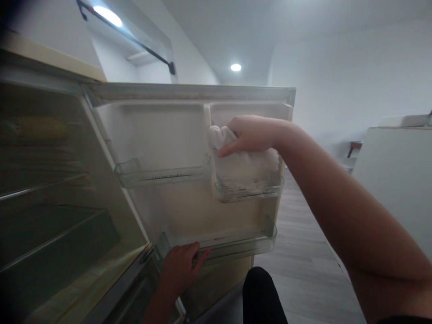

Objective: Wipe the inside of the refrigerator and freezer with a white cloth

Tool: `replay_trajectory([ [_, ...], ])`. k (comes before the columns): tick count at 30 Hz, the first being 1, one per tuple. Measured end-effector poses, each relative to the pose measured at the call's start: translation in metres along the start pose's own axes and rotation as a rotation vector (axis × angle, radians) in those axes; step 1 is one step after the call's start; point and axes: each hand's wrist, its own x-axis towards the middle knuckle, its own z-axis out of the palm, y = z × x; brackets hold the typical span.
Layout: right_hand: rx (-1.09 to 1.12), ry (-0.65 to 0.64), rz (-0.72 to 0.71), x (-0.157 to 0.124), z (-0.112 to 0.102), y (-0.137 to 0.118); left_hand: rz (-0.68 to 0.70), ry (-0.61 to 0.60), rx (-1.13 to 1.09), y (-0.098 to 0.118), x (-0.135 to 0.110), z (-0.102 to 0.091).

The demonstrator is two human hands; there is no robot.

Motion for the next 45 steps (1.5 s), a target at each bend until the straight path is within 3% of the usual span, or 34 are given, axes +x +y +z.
replay_trajectory([
  [3,-0.112,0.197,-0.003,-0.011,0.005,-0.006,0.015,-0.017,-0.012,-0.007,-0.003,0.002],
  [5,-0.107,0.255,0.001,-0.018,0.005,-0.007,0.030,-0.023,-0.014,-0.010,-0.004,0.002],
  [11,-0.089,0.131,0.164,-0.037,-0.001,0.010,0.051,-0.014,0.014,-0.008,-0.003,-0.002],
  [16,-0.212,0.179,0.291,-0.050,0.003,0.028,0.045,-0.010,0.007,-0.005,-0.003,-0.003],
  [20,-0.240,0.206,0.239,-0.048,0.006,0.020,0.052,-0.010,-0.011,-0.006,-0.005,-0.003],
  [29,-0.293,0.268,0.057,-0.019,0.012,-0.031,0.073,-0.019,0.006,-0.011,-0.009,-0.002],
  [35,-0.265,0.400,0.122,-0.010,0.026,-0.049,0.078,0.013,0.005,-0.014,-0.011,0.000],
  [41,-0.376,0.418,0.092,-0.025,0.031,-0.044,0.092,0.013,0.016,-0.017,-0.012,0.000],
  [45,-0.405,0.291,-0.026,-0.045,0.015,-0.017,0.094,0.019,0.015,-0.018,-0.012,0.003],
])
